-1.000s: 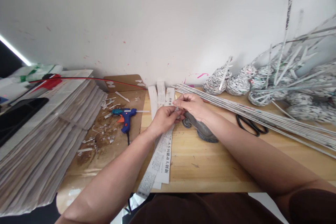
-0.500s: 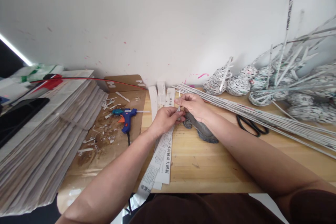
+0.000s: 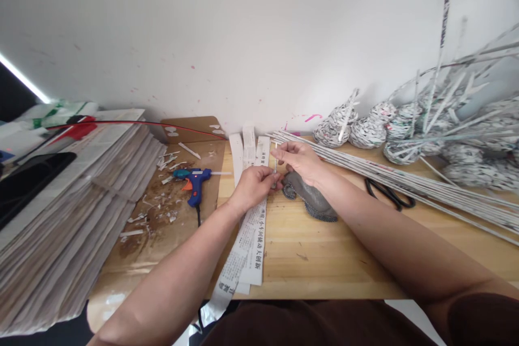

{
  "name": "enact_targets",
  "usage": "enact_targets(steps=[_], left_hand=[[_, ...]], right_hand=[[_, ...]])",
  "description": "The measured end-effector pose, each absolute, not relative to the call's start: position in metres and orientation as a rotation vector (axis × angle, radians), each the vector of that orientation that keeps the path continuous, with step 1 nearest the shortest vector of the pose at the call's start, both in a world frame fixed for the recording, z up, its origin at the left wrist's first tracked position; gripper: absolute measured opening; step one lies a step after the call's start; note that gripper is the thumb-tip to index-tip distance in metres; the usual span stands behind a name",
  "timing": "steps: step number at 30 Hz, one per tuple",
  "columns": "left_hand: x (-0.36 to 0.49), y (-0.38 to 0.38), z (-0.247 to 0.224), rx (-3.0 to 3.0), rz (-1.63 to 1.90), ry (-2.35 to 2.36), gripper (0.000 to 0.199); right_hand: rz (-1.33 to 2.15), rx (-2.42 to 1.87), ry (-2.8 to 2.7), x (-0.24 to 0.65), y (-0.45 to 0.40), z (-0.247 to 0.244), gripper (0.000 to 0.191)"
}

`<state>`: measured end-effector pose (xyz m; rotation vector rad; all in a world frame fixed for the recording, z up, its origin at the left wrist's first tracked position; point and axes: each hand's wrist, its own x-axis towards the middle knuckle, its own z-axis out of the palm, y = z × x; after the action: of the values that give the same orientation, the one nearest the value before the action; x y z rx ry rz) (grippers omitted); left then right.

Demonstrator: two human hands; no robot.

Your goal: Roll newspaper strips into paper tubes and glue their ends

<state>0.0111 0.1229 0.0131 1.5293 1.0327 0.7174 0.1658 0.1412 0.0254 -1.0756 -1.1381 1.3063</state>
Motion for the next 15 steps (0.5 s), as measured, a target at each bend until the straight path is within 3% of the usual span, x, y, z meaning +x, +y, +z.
enact_targets(steps=[5,15], left_hand=[[0.0105,0.1222,0.0135,1.575,0.69,1.031,0.023],[0.0117,0.1209,0.0186,1.469,0.687,1.044,0.018]], right_hand=[[1.183,-1.078,-1.134,0.17,0.1466,0.0276,0.034],[1.257,-1.038,-1.222,0.174,0.1447,0.0284,0.031]])
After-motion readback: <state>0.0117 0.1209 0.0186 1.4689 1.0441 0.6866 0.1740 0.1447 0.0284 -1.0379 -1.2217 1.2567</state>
